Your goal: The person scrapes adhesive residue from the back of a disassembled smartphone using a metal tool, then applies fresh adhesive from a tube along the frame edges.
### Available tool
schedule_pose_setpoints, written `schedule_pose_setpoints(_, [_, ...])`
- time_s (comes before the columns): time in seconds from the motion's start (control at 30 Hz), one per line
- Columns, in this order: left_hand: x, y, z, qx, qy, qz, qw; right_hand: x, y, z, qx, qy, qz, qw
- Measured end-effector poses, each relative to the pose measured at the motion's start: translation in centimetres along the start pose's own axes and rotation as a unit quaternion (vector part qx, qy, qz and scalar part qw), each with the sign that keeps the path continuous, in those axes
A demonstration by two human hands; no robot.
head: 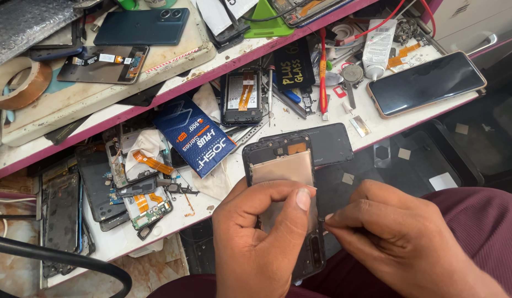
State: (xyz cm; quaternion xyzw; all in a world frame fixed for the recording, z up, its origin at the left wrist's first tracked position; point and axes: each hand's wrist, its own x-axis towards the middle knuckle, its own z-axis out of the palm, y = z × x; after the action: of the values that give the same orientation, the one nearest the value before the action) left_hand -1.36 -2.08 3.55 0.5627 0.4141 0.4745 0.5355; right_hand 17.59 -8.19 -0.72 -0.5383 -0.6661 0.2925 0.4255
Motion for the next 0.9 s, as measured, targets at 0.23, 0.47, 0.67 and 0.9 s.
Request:
schedule_pose_setpoints(0.23, [0.3,-1.0,-0.9,-0.067,-0.074,-0.079,0.992,-0.1,0.2,-1.4,0.032,-0.097,0.07,0.992])
schedule_pose_setpoints(0.47, [0.4,-1.3,-1.5,-0.117,-0.097,-0.137,0.979,0.2,-0.5,-1.8,0.047,-0.106,0.013,0.993])
schedule_pose_setpoints(0.67, [0.7,-1.4,-1.6,-0.151,-0.105,-0.153,0.971,0.3,-0.8,-1.8,0.038,-0.102,-0.004,0.994])
schedule_pose_setpoints(0.9, [0.9,-1.3,-1.5,-0.163,-0.111,-0.175,0.965,-0.3,-0.3,-1.8,0.032,-0.106,0.024,0.994])
